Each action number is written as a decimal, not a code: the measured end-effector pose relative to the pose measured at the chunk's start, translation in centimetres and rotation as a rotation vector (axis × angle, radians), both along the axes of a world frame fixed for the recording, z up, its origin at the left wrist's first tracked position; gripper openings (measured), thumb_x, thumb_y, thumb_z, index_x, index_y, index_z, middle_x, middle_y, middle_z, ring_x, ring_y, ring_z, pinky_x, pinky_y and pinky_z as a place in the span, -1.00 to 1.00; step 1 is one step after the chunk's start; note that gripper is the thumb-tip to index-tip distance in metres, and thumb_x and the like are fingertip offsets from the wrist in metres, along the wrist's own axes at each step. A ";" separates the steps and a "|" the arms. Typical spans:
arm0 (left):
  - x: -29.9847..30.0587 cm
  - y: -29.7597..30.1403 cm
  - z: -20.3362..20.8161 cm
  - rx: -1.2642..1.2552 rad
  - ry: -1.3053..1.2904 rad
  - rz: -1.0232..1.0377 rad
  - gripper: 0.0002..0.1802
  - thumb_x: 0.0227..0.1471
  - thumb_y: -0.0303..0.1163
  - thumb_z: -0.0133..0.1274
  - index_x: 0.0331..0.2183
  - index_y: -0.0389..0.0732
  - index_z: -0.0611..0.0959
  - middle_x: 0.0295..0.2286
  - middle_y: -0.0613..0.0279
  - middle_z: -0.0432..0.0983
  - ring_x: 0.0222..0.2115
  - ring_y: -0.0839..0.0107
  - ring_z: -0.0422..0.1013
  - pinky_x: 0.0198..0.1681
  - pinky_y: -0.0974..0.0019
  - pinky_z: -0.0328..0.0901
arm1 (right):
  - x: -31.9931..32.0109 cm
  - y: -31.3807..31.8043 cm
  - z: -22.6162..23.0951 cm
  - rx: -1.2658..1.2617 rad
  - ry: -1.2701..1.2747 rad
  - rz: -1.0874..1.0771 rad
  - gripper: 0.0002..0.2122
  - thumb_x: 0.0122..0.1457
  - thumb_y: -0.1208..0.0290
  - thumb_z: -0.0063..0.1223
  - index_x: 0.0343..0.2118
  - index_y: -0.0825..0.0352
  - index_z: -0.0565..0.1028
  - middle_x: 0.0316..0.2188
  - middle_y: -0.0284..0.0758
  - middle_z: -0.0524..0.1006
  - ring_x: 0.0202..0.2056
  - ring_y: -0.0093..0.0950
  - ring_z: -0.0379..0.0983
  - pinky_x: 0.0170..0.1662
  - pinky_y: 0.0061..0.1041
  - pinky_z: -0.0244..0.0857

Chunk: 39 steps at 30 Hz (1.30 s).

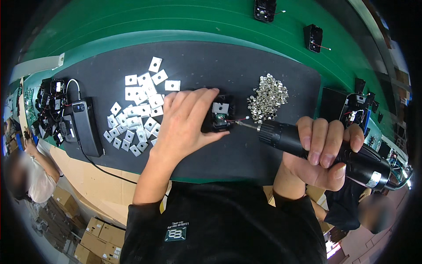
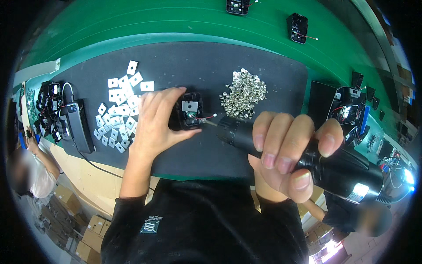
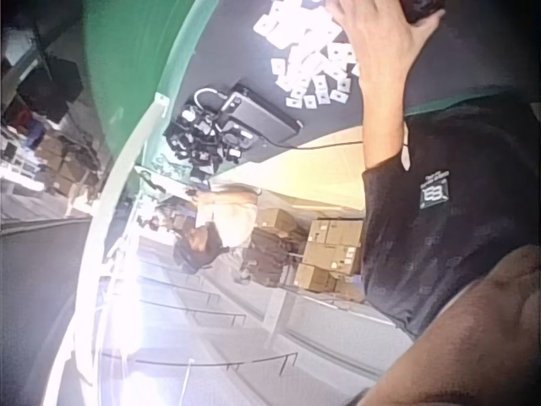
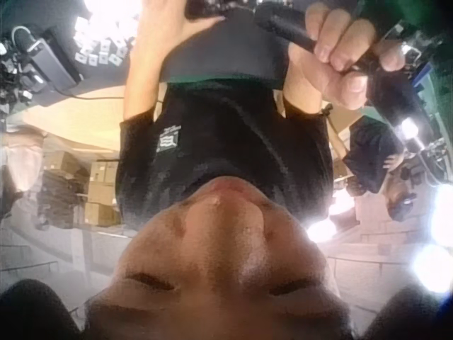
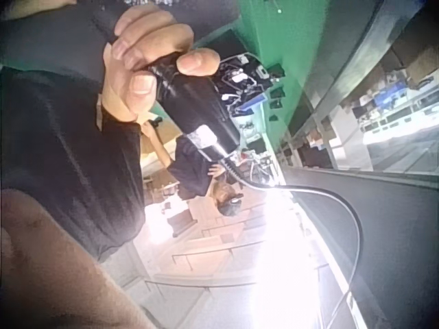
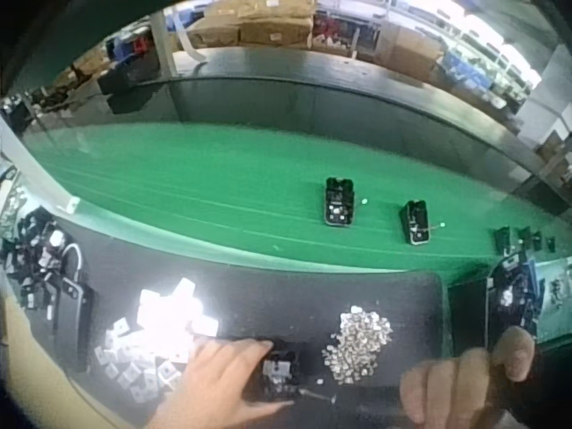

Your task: Assemble a small electronic component using an electric screwdriver.

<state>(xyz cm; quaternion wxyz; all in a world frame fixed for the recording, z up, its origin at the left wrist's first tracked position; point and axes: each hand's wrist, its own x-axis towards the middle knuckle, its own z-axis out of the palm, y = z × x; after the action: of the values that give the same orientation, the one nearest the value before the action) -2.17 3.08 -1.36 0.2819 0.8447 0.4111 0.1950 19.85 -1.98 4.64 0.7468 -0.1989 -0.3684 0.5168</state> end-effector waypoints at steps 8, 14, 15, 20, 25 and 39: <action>0.5 0.1 -0.5 0.037 -0.104 -0.016 -0.21 -0.52 -0.16 0.40 -0.12 -0.16 0.54 -0.20 0.22 0.41 -0.24 0.24 0.32 -0.17 0.19 0.21 | -1.7 0.9 -0.9 -0.043 -0.134 -0.012 -0.64 0.07 0.40 0.11 -0.08 0.07 0.26 -0.52 -0.52 0.33 -0.48 -0.64 0.27 -0.27 -0.56 0.14; 0.5 0.1 -0.8 0.038 -0.126 -0.044 -0.22 -0.49 -0.19 0.40 -0.12 -0.23 0.53 -0.19 0.18 0.49 -0.16 0.16 0.35 -0.06 0.15 0.25 | -2.1 1.3 -1.4 -0.051 -0.156 -0.025 -0.64 0.06 0.38 0.10 -0.09 0.07 0.26 -0.52 -0.53 0.33 -0.49 -0.65 0.27 -0.28 -0.57 0.14; 0.5 0.2 -0.8 0.036 -0.126 -0.041 -0.22 -0.49 -0.19 0.40 -0.12 -0.23 0.53 -0.19 0.18 0.49 -0.16 0.16 0.35 -0.06 0.15 0.25 | -2.1 1.4 -1.5 -0.052 -0.162 -0.023 -0.64 0.06 0.38 0.10 -0.09 0.07 0.25 -0.52 -0.53 0.34 -0.49 -0.65 0.27 -0.28 -0.57 0.14; 0.8 0.5 -0.6 0.038 -0.163 -0.040 -0.25 -0.47 -0.20 0.36 -0.12 -0.21 0.52 -0.23 0.24 0.47 -0.23 0.25 0.35 -0.19 0.23 0.25 | -2.2 1.5 -0.8 -0.064 -0.191 -0.042 -0.65 0.07 0.40 0.11 -0.11 0.07 0.25 -0.53 -0.52 0.34 -0.50 -0.65 0.27 -0.29 -0.57 0.14; 0.7 0.6 -0.9 0.008 -0.176 -0.024 -0.25 -0.49 -0.19 0.36 -0.13 -0.20 0.53 -0.25 0.25 0.47 -0.28 0.28 0.36 -0.22 0.25 0.26 | -2.3 2.2 -2.0 0.069 -0.227 0.004 -0.64 0.00 0.56 0.15 -0.23 0.15 0.21 -0.51 -0.40 0.41 -0.55 -0.53 0.35 -0.37 -0.47 0.25; 0.7 0.5 -0.7 0.011 -0.151 -0.038 -0.27 -0.50 -0.19 0.40 -0.17 -0.23 0.55 -0.26 0.16 0.49 -0.26 0.16 0.40 -0.18 0.19 0.28 | -2.3 1.3 -1.1 0.050 -0.257 0.036 -0.65 0.03 0.53 0.13 -0.18 0.13 0.23 -0.55 -0.43 0.38 -0.57 -0.54 0.32 -0.43 -0.50 0.20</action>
<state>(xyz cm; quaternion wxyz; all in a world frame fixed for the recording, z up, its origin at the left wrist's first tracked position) -1.46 3.60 -2.01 0.3111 0.8367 0.3715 0.2552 17.54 -0.64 3.50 0.6887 -0.2381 -0.4773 0.4911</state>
